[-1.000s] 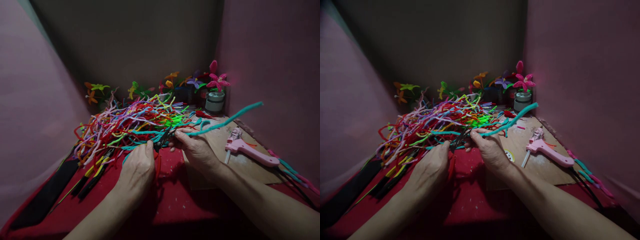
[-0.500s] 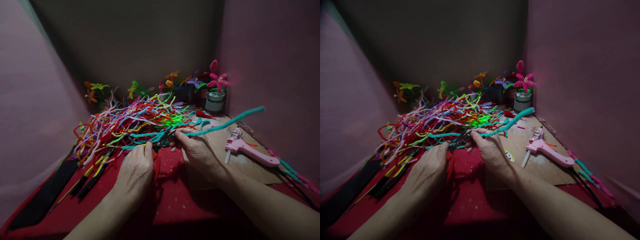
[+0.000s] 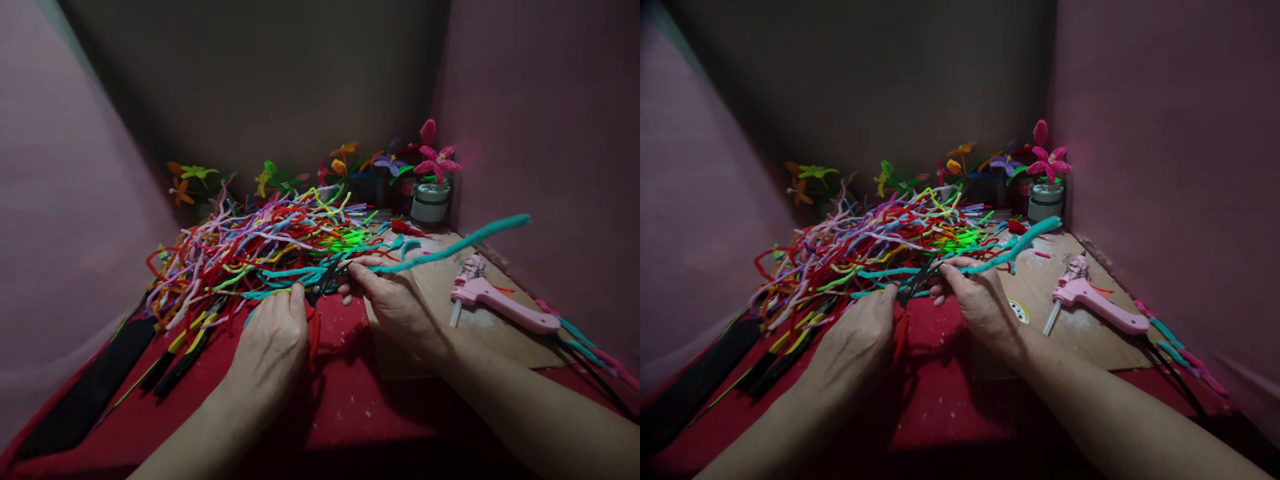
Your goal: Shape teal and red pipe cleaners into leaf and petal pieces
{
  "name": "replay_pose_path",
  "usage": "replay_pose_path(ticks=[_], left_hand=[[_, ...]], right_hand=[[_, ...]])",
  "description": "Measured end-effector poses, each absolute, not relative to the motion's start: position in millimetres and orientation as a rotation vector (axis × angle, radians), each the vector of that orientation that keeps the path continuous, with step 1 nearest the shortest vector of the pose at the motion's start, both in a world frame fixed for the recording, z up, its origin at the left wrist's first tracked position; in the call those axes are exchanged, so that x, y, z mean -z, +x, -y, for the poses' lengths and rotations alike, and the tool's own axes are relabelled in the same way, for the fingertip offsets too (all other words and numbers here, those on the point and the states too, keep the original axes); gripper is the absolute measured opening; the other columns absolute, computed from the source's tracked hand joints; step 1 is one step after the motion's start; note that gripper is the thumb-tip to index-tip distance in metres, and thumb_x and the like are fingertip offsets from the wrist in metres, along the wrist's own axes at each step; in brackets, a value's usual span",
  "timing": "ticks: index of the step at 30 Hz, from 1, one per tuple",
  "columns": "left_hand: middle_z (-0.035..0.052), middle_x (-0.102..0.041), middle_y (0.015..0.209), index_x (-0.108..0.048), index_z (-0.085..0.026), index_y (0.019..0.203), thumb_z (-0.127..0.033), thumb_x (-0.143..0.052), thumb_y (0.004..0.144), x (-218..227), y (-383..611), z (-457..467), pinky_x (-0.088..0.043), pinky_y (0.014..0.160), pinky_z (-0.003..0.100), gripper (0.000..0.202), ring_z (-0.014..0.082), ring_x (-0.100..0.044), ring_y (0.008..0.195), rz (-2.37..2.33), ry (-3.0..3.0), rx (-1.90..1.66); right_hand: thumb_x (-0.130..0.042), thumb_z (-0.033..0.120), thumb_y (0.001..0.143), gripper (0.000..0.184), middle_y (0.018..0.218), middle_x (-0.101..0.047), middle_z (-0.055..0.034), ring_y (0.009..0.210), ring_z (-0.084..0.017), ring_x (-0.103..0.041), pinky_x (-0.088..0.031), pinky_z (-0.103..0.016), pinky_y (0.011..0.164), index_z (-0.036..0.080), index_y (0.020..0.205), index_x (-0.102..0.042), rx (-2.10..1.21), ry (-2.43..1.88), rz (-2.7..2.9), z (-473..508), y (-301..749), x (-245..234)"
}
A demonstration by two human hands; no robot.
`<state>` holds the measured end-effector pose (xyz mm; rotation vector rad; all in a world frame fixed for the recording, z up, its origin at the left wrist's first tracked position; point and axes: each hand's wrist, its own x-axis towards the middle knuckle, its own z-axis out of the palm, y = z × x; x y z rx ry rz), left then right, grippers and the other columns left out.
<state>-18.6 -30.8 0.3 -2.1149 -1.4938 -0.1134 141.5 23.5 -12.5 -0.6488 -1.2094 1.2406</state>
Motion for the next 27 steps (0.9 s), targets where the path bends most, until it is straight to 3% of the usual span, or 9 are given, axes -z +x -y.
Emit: replay_pose_path(ticks=[17,23,27], left_hand=[[0.0127,-0.06,0.078,-0.052,-0.006,0.099,-0.003,-0.031,0.08,6.9,-24.8,32.1,-0.051,0.067,0.037,0.029,0.0215,-0.057,0.069,1.422,-2.194,0.211],[0.0191,-0.063,0.094,-0.044,0.0,0.114,-0.004,-0.03,0.079,10.2,-35.9,29.4,-0.052,0.067,0.03,0.038,0.0219,-0.063,0.081,1.336,-2.272,0.41],[0.0172,-0.061,0.105,-0.043,-0.007,0.12,-0.009,-0.032,0.081,9.2,-53.8,33.1,-0.05,0.075,0.033,0.04,0.0226,-0.061,0.092,1.322,-2.415,0.333]], right_hand=[[-0.061,0.027,0.072,0.015,0.056,-0.061,-0.0017,0.046,-0.011,-0.057,-0.046,-0.023,0.044,0.013,0.068,-0.059,-1.402,-0.674,1.043,-22.1,139.8,7.0],[-0.066,0.026,0.067,0.017,0.061,-0.065,-0.0051,0.049,-0.012,-0.059,-0.048,-0.023,0.044,0.01,0.069,-0.061,-1.556,-0.684,0.878,-29.8,141.1,14.1],[-0.066,0.026,0.068,0.017,0.06,-0.064,-0.0048,0.046,-0.009,-0.056,-0.045,-0.021,0.042,0.01,0.065,-0.062,-1.544,-0.748,0.784,-33.4,145.7,12.4]])
